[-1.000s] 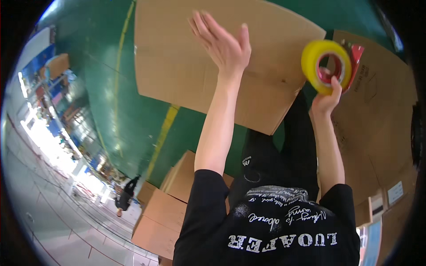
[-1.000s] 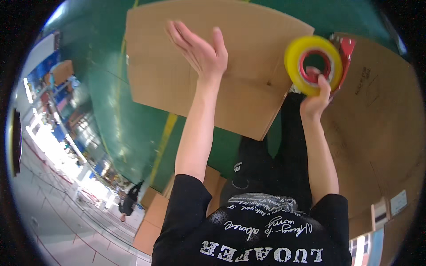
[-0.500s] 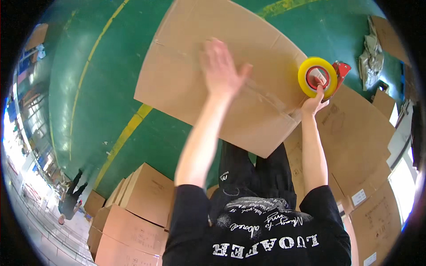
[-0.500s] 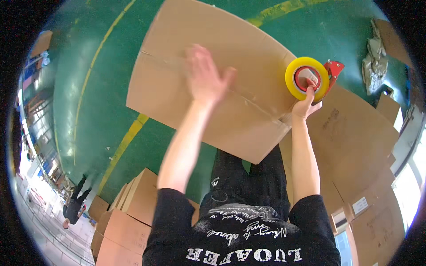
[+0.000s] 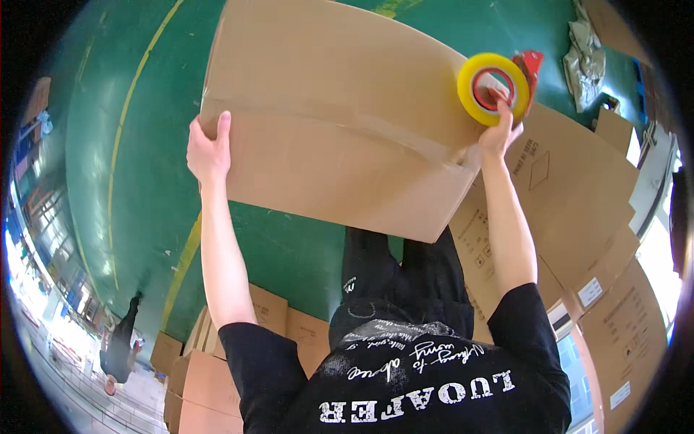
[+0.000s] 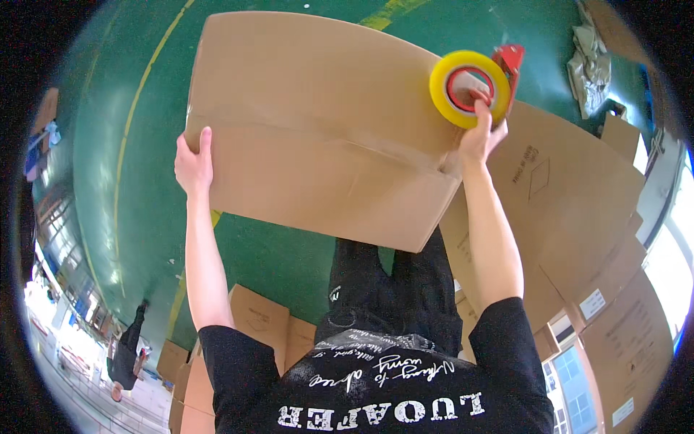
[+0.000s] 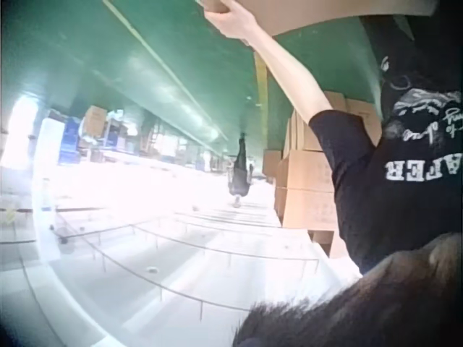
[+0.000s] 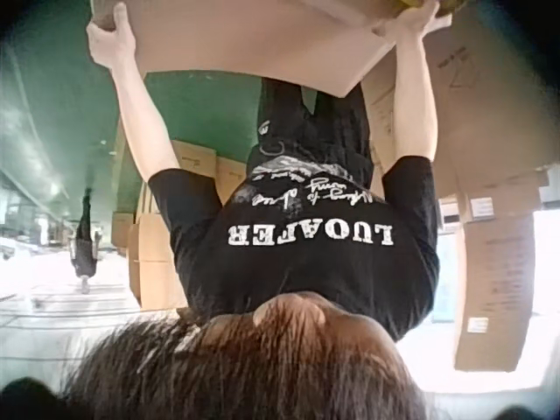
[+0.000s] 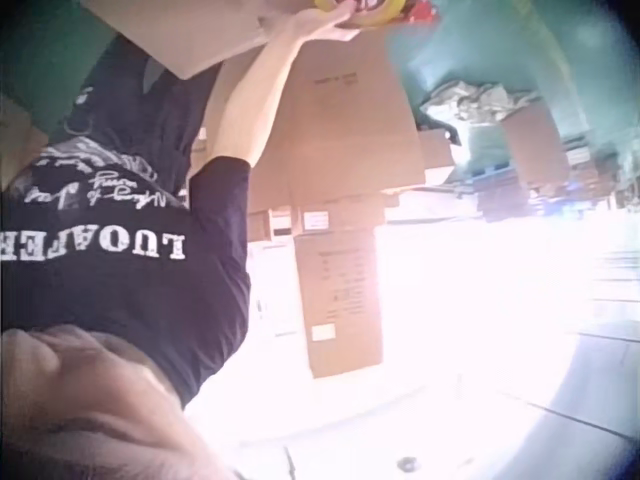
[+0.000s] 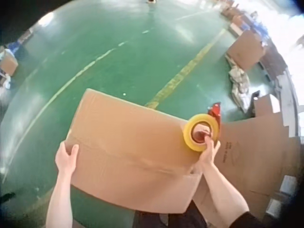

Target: Assemble and apply tape to cardboard boxes using a handheld tape dispenser.

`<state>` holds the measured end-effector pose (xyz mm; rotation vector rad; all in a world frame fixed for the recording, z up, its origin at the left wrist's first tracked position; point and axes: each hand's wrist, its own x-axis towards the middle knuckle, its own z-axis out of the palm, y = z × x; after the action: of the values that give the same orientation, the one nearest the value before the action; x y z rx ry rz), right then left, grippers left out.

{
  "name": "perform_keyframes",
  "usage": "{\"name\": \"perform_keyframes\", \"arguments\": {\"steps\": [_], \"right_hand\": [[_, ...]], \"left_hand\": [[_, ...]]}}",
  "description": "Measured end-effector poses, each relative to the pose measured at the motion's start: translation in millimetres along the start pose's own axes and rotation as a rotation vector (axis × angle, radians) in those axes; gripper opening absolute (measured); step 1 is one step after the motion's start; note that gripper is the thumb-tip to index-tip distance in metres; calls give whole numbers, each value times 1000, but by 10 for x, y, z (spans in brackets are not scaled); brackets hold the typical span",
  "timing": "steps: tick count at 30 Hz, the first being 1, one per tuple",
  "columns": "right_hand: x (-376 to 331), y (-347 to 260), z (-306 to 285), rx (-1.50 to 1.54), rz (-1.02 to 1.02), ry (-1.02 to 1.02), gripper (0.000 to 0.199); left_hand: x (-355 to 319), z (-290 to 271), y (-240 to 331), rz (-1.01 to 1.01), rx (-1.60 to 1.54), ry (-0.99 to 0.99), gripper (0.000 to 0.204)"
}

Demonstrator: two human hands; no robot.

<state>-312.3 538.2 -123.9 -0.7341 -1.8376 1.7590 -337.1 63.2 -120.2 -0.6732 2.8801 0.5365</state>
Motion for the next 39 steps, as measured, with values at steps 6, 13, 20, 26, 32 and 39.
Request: {"name": "perform_keyframes", "arguments": {"steps": [6, 13, 20, 26, 32, 39], "right_hand": [[440, -342, 29, -14, 57, -152, 26], [176, -1217, -921, 76, -4, -103, 30], [-73, -1333, -2730, 233, 198, 77, 27], [-641, -871, -4002, 308, 409, 225, 33], [-1247, -606, -4412, 548, 793, 257, 31], [-1537, -307, -4140, 811, 1030, 335, 36]], "left_hand": [[-364, -12, -218, -207, -94, 32, 62], [-1361, 126, -1116, -183, -391, 11, 59], [-2767, -48, -1094, -370, -229, -140, 58], [-3375, 8, -1029, -362, -158, -116, 66], [-3621, -107, -731, -272, -172, -81, 60], [-3355, -575, -138, -49, -233, -56, 52]]}}
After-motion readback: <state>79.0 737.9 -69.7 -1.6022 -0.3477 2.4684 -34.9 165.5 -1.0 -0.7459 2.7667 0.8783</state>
